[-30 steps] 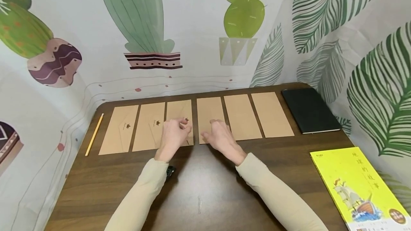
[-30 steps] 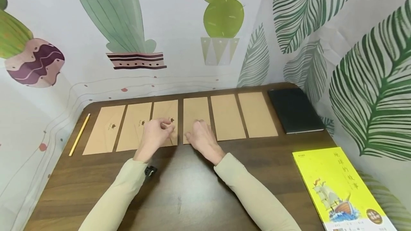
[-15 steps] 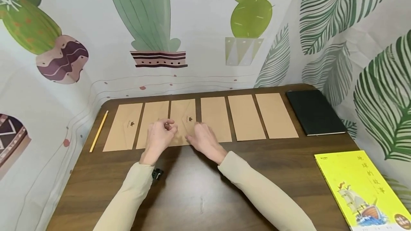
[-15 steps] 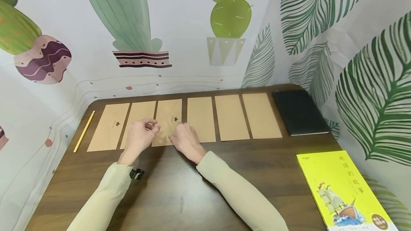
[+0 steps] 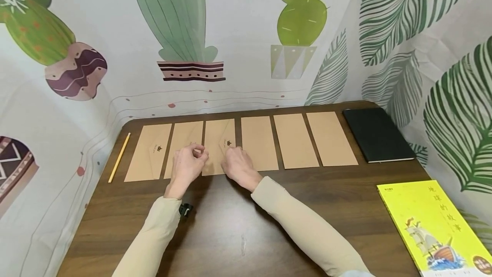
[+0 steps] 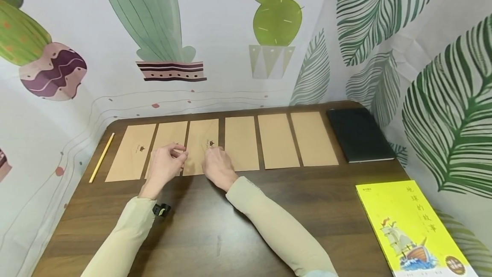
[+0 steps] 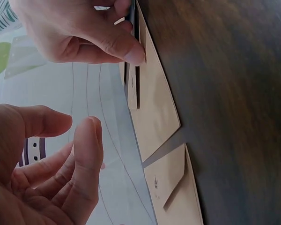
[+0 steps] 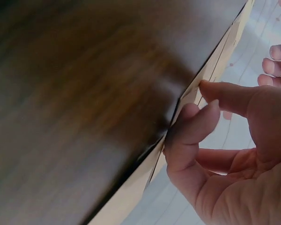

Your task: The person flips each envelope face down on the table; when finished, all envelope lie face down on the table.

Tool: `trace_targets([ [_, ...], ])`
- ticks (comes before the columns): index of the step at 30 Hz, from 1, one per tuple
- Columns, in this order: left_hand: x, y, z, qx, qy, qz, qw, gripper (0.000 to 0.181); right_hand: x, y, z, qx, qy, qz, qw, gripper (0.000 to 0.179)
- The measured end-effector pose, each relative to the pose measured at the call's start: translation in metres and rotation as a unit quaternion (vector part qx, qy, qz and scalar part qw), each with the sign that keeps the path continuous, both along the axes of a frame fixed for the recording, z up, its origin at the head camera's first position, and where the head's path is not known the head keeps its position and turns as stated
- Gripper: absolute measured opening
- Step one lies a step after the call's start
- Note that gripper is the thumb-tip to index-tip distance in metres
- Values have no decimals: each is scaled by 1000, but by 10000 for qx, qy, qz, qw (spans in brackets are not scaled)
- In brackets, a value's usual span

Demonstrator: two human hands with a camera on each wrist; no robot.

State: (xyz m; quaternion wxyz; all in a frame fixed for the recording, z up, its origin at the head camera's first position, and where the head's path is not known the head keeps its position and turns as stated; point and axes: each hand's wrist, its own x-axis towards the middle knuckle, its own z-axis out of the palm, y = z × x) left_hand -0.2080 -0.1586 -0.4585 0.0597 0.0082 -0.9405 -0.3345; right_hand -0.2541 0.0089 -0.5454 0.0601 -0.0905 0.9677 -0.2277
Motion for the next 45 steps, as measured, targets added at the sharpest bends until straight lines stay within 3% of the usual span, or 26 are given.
trace_targets([
  [4,0,-1,1,32,-69,37,10000,25,-1,-3,-1,190,27,-52,9998,27],
  [11,-1,-3,0,30,-99,-9,9999,25,-2,-1,-2,230,83,-46,9997,33],
  [14,-1,-4,0,41,-107,0,9999,24,3,1,6,193,24,-91,9998,34],
  [21,0,-3,2,82,-127,-5,9999,24,31,2,55,376,68,-142,9992,18],
  [24,1,-3,2,123,-130,-30,9998,23,36,1,66,424,-18,-190,9989,15],
  [31,1,-4,3,80,-62,-101,9999,22,3,2,8,282,-78,-147,9995,29],
  [32,0,-4,3,57,-51,-108,9999,21,2,3,6,234,-59,-124,9996,29],
  [34,-1,-5,1,24,-34,-122,9999,22,5,6,10,186,36,-121,9997,28],
  [40,-4,-9,-3,-156,58,-71,9998,25,21,15,45,-85,226,-212,9995,33],
  [42,-6,-10,-4,-184,54,10,9998,26,19,17,45,-245,135,-173,9995,37],
  [45,-9,-12,-6,-107,-68,124,9998,30,9,19,26,-376,89,-143,9992,40],
])
